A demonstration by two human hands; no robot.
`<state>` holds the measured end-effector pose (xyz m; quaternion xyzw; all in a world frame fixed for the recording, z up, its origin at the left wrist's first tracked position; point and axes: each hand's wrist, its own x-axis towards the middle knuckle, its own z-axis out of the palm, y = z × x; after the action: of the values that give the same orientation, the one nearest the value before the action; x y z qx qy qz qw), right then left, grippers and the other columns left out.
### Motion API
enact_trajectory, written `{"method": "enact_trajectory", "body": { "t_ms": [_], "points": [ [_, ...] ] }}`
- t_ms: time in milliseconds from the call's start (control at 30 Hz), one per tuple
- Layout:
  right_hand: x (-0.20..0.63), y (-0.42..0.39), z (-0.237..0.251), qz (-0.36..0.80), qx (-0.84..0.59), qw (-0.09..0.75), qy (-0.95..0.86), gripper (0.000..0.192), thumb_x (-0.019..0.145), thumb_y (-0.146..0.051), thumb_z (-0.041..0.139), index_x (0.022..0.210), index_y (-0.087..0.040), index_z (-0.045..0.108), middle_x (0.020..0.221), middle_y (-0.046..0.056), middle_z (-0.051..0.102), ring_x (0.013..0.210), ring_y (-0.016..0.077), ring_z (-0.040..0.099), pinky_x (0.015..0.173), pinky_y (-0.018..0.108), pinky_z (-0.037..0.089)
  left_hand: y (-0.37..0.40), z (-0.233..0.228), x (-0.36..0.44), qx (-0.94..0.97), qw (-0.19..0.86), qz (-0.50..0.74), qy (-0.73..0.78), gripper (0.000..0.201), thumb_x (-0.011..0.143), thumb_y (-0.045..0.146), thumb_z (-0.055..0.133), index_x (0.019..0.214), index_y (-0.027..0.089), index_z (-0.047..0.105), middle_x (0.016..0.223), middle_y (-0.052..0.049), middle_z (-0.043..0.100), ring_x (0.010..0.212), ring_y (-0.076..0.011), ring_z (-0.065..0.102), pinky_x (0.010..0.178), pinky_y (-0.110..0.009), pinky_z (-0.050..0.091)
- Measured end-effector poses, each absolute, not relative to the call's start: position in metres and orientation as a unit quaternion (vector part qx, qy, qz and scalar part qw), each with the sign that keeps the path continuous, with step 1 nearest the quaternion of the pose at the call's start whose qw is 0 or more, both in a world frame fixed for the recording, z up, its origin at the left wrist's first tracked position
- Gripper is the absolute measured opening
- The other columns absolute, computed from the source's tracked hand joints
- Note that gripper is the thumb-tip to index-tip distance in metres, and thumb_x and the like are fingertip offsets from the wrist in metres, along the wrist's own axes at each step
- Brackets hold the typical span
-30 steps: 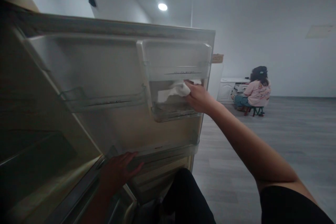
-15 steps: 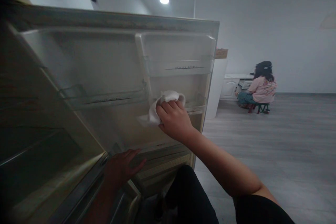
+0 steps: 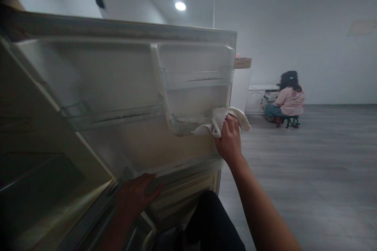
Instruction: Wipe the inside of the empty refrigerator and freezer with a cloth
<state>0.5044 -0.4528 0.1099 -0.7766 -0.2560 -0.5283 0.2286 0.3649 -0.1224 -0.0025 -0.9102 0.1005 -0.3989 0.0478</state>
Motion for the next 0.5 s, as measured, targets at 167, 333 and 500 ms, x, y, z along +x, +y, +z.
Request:
{"method": "enact_trajectory", "body": {
  "t_ms": [167, 333, 500],
  "points": [
    [0.5, -0.438, 0.104, -0.543, -0.768, 0.25, -0.229, 0.051, 0.087, -0.021, 0.05, 0.138, -0.018, 0.045, 0.139, 0.022, 0.046, 0.139, 0.0397, 0.038, 0.107, 0.069, 0.039, -0.122, -0.005, 0.366, -0.907, 0.048, -0.406, 0.103, 0.037, 0.092, 0.053, 0.058, 0.095, 0.021, 0.074, 0.089, -0.005, 0.079, 0.072, -0.023, 0.074, 0.071, -0.038, 0.053],
    [0.496, -0.429, 0.094, -0.554, -0.759, 0.261, -0.222, 0.062, 0.086, -0.022, 0.051, 0.146, -0.018, 0.035, 0.148, 0.023, 0.036, 0.149, 0.041, 0.025, 0.109, 0.072, 0.036, -0.119, -0.011, 0.367, -0.896, 0.04, -0.429, 0.112, 0.035, 0.088, 0.052, 0.064, 0.095, 0.02, 0.075, 0.089, -0.006, 0.079, 0.073, -0.0231, 0.074, 0.073, -0.038, 0.053],
    [0.495, -0.425, 0.092, -0.547, -0.759, 0.272, -0.224, 0.066, 0.084, -0.024, 0.054, 0.147, -0.018, 0.035, 0.15, 0.025, 0.034, 0.15, 0.0431, 0.022, 0.108, 0.076, 0.032, -0.12, -0.012, 0.367, -0.902, 0.038, -0.418, 0.106, 0.036, 0.088, 0.054, 0.064, 0.097, 0.02, 0.074, 0.09, -0.007, 0.078, 0.074, -0.0247, 0.073, 0.073, -0.04, 0.054]
  ]
}}
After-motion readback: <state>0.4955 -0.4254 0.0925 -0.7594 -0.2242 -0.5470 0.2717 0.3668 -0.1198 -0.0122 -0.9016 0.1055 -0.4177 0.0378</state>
